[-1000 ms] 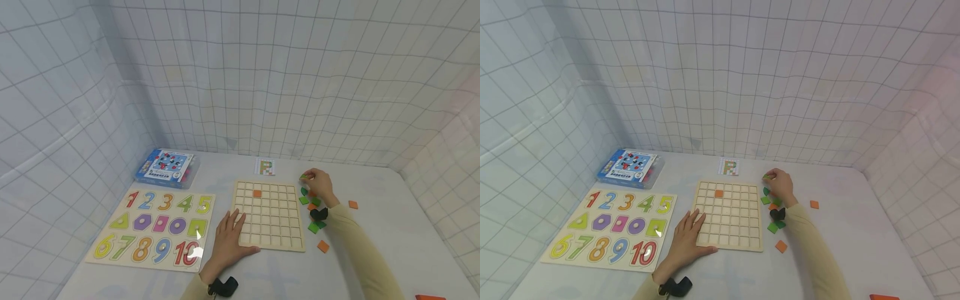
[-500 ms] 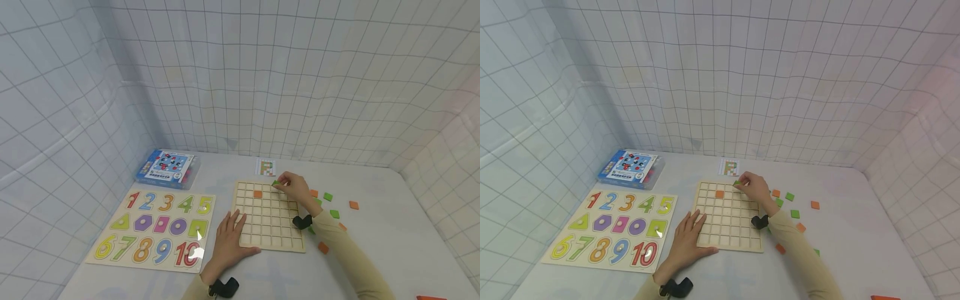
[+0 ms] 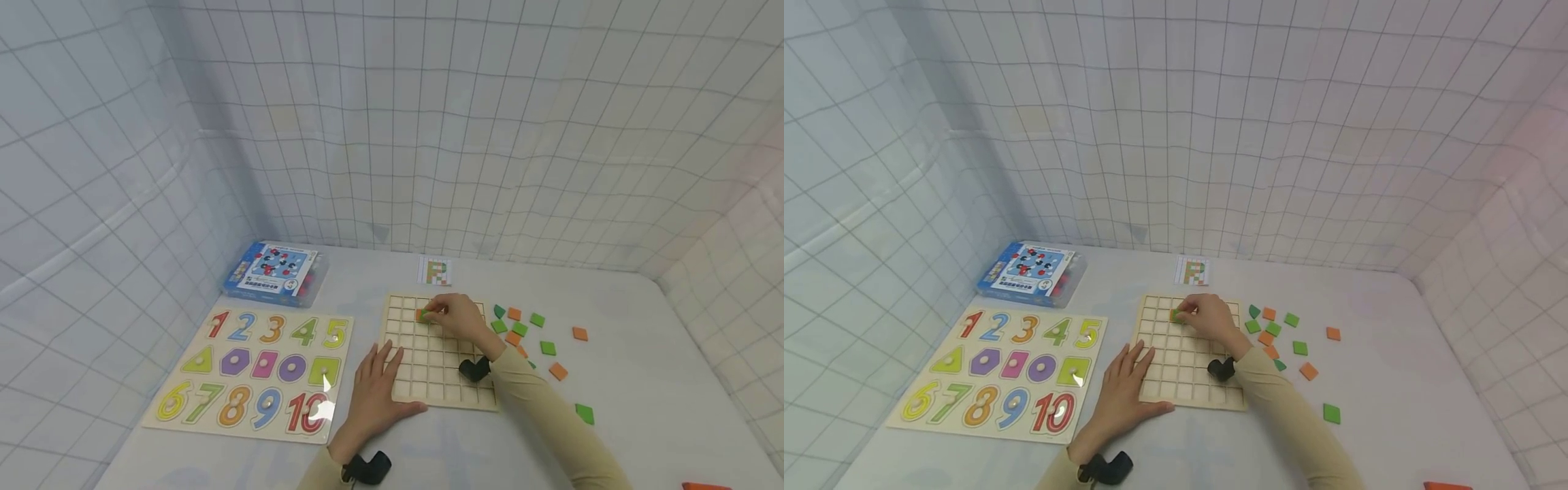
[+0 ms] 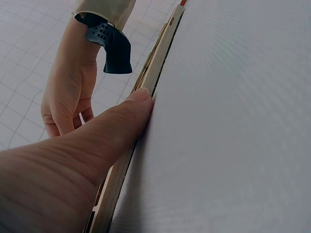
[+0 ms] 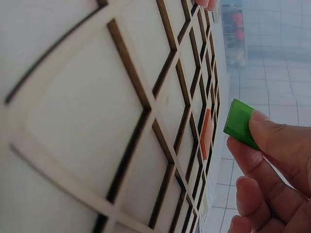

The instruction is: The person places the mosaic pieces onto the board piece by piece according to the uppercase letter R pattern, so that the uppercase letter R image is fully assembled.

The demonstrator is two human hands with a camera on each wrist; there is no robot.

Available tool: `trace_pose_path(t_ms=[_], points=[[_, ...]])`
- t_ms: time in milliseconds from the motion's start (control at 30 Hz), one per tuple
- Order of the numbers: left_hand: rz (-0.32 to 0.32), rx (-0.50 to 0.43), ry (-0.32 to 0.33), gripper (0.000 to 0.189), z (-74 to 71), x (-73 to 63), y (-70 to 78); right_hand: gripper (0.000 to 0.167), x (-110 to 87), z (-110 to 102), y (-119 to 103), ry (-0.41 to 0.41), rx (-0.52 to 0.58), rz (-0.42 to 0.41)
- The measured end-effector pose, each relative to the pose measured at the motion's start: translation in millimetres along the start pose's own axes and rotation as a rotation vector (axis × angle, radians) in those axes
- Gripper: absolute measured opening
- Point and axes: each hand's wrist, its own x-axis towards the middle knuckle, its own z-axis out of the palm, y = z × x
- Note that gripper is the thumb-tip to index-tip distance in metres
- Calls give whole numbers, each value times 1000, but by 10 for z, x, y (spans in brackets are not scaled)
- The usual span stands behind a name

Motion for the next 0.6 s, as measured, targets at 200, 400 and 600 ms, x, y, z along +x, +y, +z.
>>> trace_pose_path(t_ms=[200, 400, 600], points=[[4, -1, -2, 101, -9, 5, 0, 10, 6, 74, -31, -48, -9, 28], [10, 1, 5, 102, -8, -2, -3, 11, -12, 95, -56, -74, -13, 24], [11, 9, 4, 102, 2, 2, -12, 12, -24, 98, -74, -58, 1, 37]])
